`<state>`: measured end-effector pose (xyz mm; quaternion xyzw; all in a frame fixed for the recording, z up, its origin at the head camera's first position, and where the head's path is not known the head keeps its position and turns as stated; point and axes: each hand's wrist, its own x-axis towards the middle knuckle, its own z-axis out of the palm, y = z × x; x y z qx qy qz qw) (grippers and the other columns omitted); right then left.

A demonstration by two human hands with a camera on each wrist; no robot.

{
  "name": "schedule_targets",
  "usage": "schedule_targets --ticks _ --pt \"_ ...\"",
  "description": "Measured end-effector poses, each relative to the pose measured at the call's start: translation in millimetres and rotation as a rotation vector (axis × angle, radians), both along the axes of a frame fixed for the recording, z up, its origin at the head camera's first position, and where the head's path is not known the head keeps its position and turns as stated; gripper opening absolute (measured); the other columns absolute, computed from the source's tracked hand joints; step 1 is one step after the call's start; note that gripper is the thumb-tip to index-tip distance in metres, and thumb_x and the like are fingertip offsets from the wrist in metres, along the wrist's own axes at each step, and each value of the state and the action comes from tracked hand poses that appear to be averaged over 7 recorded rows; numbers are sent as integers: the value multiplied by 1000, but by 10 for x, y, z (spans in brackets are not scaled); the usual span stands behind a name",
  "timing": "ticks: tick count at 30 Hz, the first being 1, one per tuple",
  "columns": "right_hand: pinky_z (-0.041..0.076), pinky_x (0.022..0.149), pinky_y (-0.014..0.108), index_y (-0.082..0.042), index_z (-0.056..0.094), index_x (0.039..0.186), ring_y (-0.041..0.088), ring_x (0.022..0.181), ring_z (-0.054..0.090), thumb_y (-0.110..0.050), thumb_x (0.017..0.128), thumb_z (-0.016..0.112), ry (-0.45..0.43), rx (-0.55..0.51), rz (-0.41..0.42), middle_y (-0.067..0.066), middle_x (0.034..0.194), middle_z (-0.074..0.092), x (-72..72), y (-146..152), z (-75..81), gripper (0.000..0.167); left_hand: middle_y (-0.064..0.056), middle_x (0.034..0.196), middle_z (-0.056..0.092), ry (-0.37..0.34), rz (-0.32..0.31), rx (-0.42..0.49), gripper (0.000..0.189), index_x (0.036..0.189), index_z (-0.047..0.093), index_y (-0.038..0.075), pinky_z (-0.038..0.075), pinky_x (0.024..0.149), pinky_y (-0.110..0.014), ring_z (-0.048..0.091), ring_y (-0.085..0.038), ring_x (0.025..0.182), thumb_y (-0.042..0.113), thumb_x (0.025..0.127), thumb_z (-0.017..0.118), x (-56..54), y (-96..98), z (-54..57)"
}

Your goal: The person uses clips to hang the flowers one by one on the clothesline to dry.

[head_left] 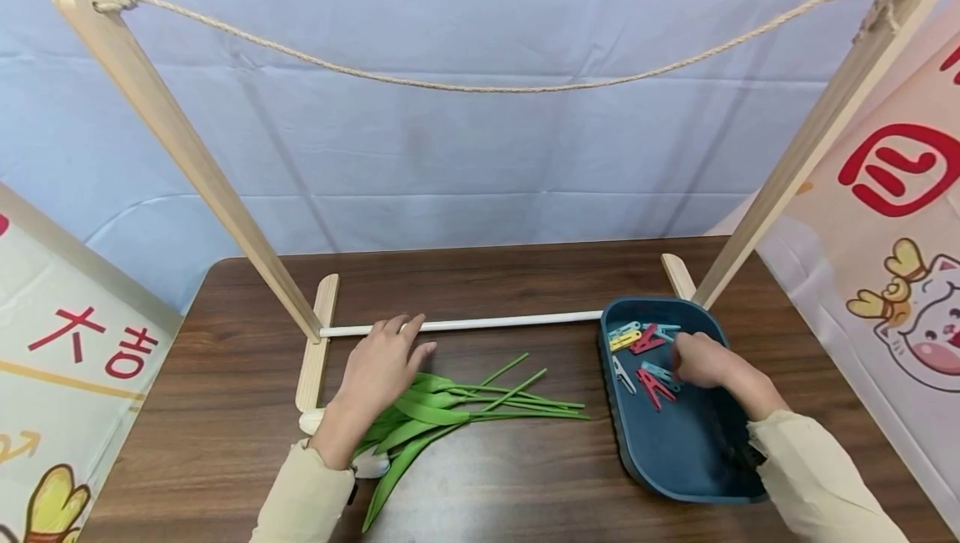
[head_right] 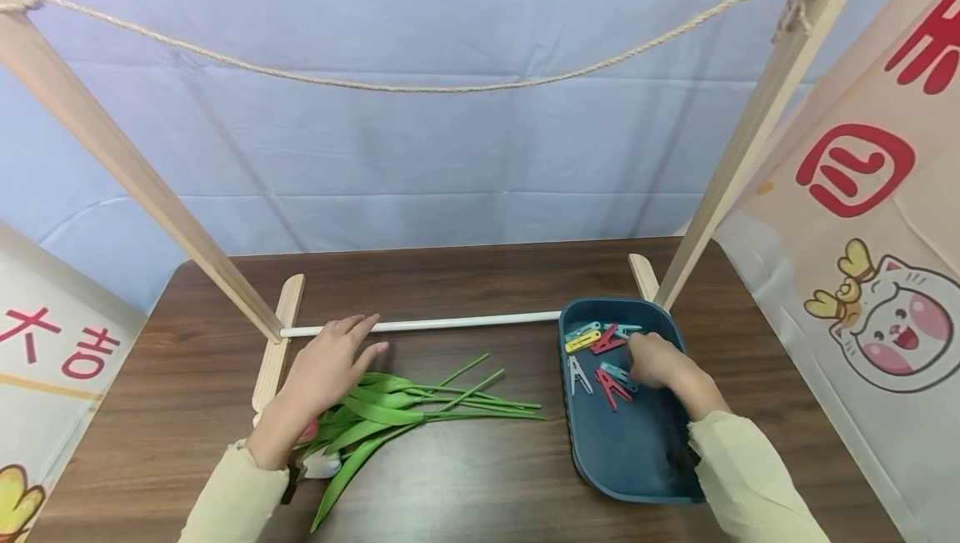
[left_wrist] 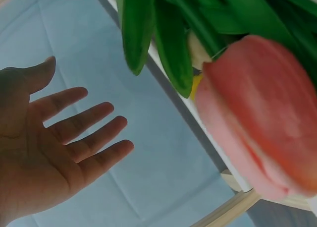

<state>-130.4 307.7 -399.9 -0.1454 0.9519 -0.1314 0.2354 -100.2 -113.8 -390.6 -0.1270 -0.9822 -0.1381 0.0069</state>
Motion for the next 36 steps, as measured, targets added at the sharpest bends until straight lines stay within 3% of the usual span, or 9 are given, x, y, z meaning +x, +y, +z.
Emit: schedule_targets --ticks 8,14,17,22,27,31,36 --pt "37 48 26 -5 59 63 13 54 44 7 74 59 7 -27 -7 0 59 51 26 10 -21 16 -19 117 57 59 -7 38 42 122 57 5 47 79 -46 54 -35 107 31 90 57 17 17 -80" --pt "43 44 26 -3 55 68 10 46 48 6 77 61 -82 -75 -56 2 58 50 72 35 -57 14 -18 110 60 86 -27 47 37 116 61 4 49 73 -45 57 -34 100 28 88 60 27 28 -128" --pt "42 43 26 -4 55 67 10 46 48 7 76 58 -67 -64 -58 1 57 50 76 42 -40 15 -17 109 61 88 -37 59 35 115 62 5 50 71 -45 58 -34 98 28 88 61 29 39 -135" --pt "31 44 24 -9 52 55 9 47 37 6 73 61 81 -54 -6 -5 52 41 22 -12 140 25 -16 107 62 91 -67 92 34 114 62 5 49 74 -44 58 -33 97 27 88 61 26 100 -115" --pt "27 46 24 -11 51 57 7 46 31 3 77 60 188 -125 85 -7 52 36 -16 -267 438 27 -17 105 62 100 -122 114 34 113 63 5 49 76 -42 59 -32 97 28 88 61 20 277 -11" --pt "30 47 23 -12 55 63 6 48 34 1 82 61 226 -175 186 -7 56 42 25 -599 612 24 -15 103 63 118 -186 131 33 113 63 6 50 74 -39 60 -29 95 28 88 61 34 483 72" --pt "33 47 21 -13 58 66 3 49 37 1 83 60 228 -225 280 -7 60 46 131 -1009 682 22 -8 98 64 154 -280 144 32 111 64 7 50 72 -35 60 -23 90 29 88 61 93 734 118"
